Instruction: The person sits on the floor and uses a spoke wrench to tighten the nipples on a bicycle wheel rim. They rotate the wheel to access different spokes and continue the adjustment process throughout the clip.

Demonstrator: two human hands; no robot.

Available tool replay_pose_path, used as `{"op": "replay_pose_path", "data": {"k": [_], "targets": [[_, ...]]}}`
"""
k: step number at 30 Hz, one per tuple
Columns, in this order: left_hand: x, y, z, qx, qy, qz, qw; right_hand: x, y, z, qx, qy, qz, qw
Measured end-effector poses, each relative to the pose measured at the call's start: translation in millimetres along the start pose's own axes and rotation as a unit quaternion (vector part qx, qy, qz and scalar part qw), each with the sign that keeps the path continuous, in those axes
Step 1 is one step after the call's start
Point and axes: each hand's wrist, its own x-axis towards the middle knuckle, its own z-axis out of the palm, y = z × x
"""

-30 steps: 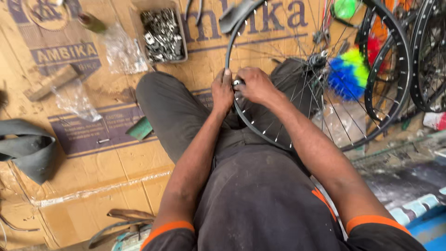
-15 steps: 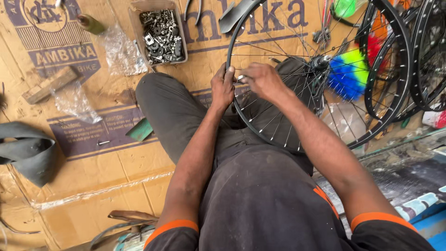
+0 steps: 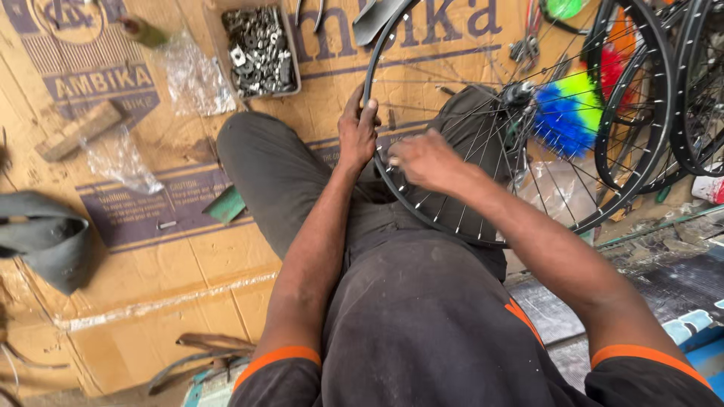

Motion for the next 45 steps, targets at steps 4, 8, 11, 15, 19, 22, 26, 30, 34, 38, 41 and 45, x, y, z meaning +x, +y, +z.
{"op": "replay_pose_path", "data": {"k": [4,8,11,15,19,22,26,30,34,38,41,45], "targets": [[2,6,0,-0.001,-0.006,-0.011,1.0,9,0,5,0.045,-0.004,0.028,0.999],[-2,0,0,0.001,-0.007,0.018,1.0,-3,-6,5,0.098,0.057,-0.006,0.993],[2,3,4,0.006,-0.007,0.003,1.0,-13,-17,-1,0.058,0.112,0.021,0.992],[-4,2,-4,-0.001,-0.005,0.021,1.0,-23,-26,-6,0.02,0.169,-0.096,0.981],[0,2,4,-0.003,-0.012,-0.008,1.0,-24,-5,-10,0.163,0.189,-0.078,0.965],[-2,3,-3,-0.027,-0.009,-0.004,1.0,-10,3,-3,0.142,0.188,-0.007,0.972],[1,11,3,-0.026,-0.018,-0.015,0.999,6,10,7,0.013,0.167,-0.008,0.986],[-7,5,-5,-0.026,-0.022,-0.003,0.999,17,3,25,0.065,0.14,0.007,0.988],[1,1,-1,0.031,-0.008,0.041,0.999,25,7,24,-0.025,0.088,0.024,0.996],[-2,-5,-3,-0.004,-0.006,0.046,0.999,26,2,18,0.01,0.066,0.022,0.998],[1,1,-1,-0.011,-0.01,0.019,1.0,25,-3,10,0.096,0.109,0.023,0.989],[-4,7,1,-0.005,-0.012,0.011,1.0,7,-19,9,0.056,0.176,0.035,0.982]]}}
